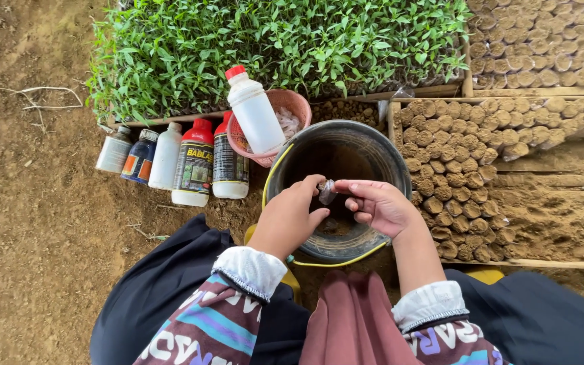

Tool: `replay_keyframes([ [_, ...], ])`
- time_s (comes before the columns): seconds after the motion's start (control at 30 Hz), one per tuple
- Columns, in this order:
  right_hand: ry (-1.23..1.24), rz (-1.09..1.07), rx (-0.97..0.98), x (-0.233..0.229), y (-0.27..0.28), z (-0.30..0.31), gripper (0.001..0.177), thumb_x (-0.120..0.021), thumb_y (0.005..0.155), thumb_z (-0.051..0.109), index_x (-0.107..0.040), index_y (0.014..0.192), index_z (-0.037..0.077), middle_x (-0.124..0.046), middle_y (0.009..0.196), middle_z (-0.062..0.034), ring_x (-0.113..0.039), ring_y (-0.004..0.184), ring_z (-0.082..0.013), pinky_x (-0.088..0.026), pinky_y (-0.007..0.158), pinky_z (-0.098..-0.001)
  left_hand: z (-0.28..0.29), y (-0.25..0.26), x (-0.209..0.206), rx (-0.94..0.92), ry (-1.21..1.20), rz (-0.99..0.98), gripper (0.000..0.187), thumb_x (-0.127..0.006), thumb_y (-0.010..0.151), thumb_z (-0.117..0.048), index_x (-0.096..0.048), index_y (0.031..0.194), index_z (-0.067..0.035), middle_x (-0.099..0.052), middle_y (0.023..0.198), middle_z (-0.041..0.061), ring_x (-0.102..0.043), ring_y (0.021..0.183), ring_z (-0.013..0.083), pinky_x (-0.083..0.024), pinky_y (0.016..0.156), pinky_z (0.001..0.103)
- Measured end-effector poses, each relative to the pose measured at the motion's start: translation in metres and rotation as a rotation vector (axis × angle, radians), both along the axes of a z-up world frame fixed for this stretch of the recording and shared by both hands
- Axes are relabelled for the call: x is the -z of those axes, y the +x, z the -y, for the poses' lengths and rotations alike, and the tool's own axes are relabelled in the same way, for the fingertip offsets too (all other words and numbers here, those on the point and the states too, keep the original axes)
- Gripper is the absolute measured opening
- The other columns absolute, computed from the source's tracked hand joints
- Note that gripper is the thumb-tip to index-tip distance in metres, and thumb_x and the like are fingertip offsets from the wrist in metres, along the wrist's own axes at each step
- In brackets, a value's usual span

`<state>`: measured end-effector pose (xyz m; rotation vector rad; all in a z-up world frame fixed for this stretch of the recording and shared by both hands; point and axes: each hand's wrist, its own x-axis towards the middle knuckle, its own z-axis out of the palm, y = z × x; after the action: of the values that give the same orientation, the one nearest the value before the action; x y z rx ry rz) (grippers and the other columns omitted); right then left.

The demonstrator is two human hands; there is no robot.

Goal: The person sits on the ground and fills small plastic seedling pots with soil from a bucket. They press the soil into the pots by hand and place the filled pots into a wooden tray.

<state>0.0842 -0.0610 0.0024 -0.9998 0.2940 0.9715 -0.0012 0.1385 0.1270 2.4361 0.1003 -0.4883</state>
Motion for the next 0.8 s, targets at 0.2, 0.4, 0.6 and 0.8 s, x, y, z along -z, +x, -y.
replay_keyframes([
  [0.2,0.003,-0.087,0.031,-0.001,-0.004,-0.014,0.037,-0.063,0.095,0.011,-0.066,0.128,-0.005,-0.073,0.119,-0.0174,-0.057,0.066,-0.0092,-0.026,0.035,-0.0092,-0.005,0.002,0.013,-0.082,-0.037,0.035,0.058,-0.067,0.095,-0.016,-0.044,0.147,-0.005,-0.070,0.115,0.018,-0.068,0.113,0.0373,-0.057,0.093,0.051],
  [0.4,-0.007,-0.099,0.023,-0.029,-0.001,-0.026,0.039,-0.063,0.094,0.013,-0.065,0.128,-0.006,-0.073,0.118,-0.0180,-0.056,0.065,-0.0089,-0.025,0.032,-0.0076,-0.005,0.007,0.012,-0.187,-0.120,0.008,0.060,-0.064,0.094,-0.011,-0.039,0.148,-0.004,-0.071,0.111,0.018,-0.069,0.113,0.0362,-0.055,0.097,0.052],
  [0.6,-0.005,-0.054,0.001,-0.039,0.000,-0.030,0.039,-0.062,0.093,0.012,-0.065,0.127,-0.007,-0.072,0.122,-0.0202,-0.059,0.064,-0.0114,-0.029,0.029,-0.0083,-0.011,0.013,0.040,-0.423,-0.366,-0.067,0.070,-0.069,0.090,-0.013,-0.036,0.151,-0.004,-0.075,0.110,0.015,-0.073,0.109,0.0299,-0.060,0.093,0.041],
  [0.8,-0.046,0.112,-0.076,-0.062,0.000,-0.036,0.037,-0.064,0.092,0.009,-0.067,0.126,-0.007,-0.073,0.120,-0.0224,-0.067,0.063,-0.0180,-0.036,0.027,-0.0137,-0.019,0.014,0.054,-0.528,-0.486,-0.077,0.062,-0.066,0.091,-0.014,-0.043,0.148,-0.007,-0.076,0.103,0.011,-0.072,0.096,0.0191,-0.060,0.084,0.032],
])
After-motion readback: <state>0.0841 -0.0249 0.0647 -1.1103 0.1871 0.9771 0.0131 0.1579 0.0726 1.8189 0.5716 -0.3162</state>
